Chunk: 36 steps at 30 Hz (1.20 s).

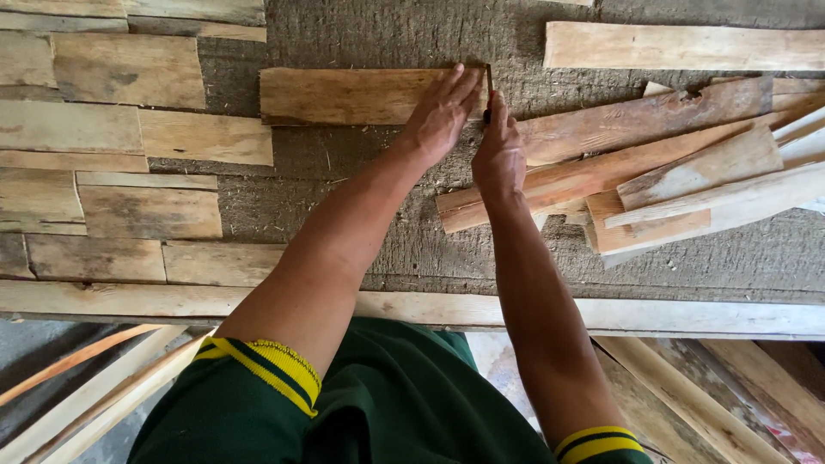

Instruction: Cutting thin wood scraps with a utility knife and arranging them into a tile-like pattern on a floor-level surface.

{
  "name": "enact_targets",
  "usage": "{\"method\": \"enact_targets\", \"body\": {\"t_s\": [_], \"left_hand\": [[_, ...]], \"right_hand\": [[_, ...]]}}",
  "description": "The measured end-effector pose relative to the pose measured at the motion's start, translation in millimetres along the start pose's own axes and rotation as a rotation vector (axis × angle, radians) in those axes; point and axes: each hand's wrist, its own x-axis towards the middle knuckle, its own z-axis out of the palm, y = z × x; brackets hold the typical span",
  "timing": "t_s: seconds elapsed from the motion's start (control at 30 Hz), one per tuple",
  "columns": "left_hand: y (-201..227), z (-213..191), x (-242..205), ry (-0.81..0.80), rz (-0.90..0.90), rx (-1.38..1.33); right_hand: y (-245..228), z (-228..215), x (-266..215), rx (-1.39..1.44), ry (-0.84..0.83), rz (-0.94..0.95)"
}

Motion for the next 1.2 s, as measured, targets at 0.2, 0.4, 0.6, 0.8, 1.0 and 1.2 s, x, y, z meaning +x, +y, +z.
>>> {"method": "enact_targets", "body": {"t_s": [0.2, 0.4, 0.6, 0.8, 1.0, 1.2], "left_hand": [[-0.2, -0.4, 0.7, -0.012, 0.020, -0.007], [1.1, -3.6, -2.4, -0.032, 0.021, 0.039], [5.3, -23.8, -4.1, -0.078, 0.006, -0.007], [9.4, -15.1, -1.5, -0.090, 0.002, 0.107], [10.3, -13.3, -1.2, -0.109, -0.007, 0.129], [11.7, -11.4, -3.1, -0.130, -0.013, 0.108]], "right_hand": [[0.2, 7.4, -2.4, 0.040, 0.077, -0.019], [-0.7, 6.0, -1.9, 0.022, 0.056, 0.010], [9.5, 16.6, 1.0, -0.059, 0.112, -0.081], [-0.8, 3.8, 4.1, -0.083, 0.008, -0.007], [8.1, 6.8, 3.8, -0.112, 0.100, -0.120], [-13.5, -15.4, -9.2, -0.036, 0.015, 0.008]]}}
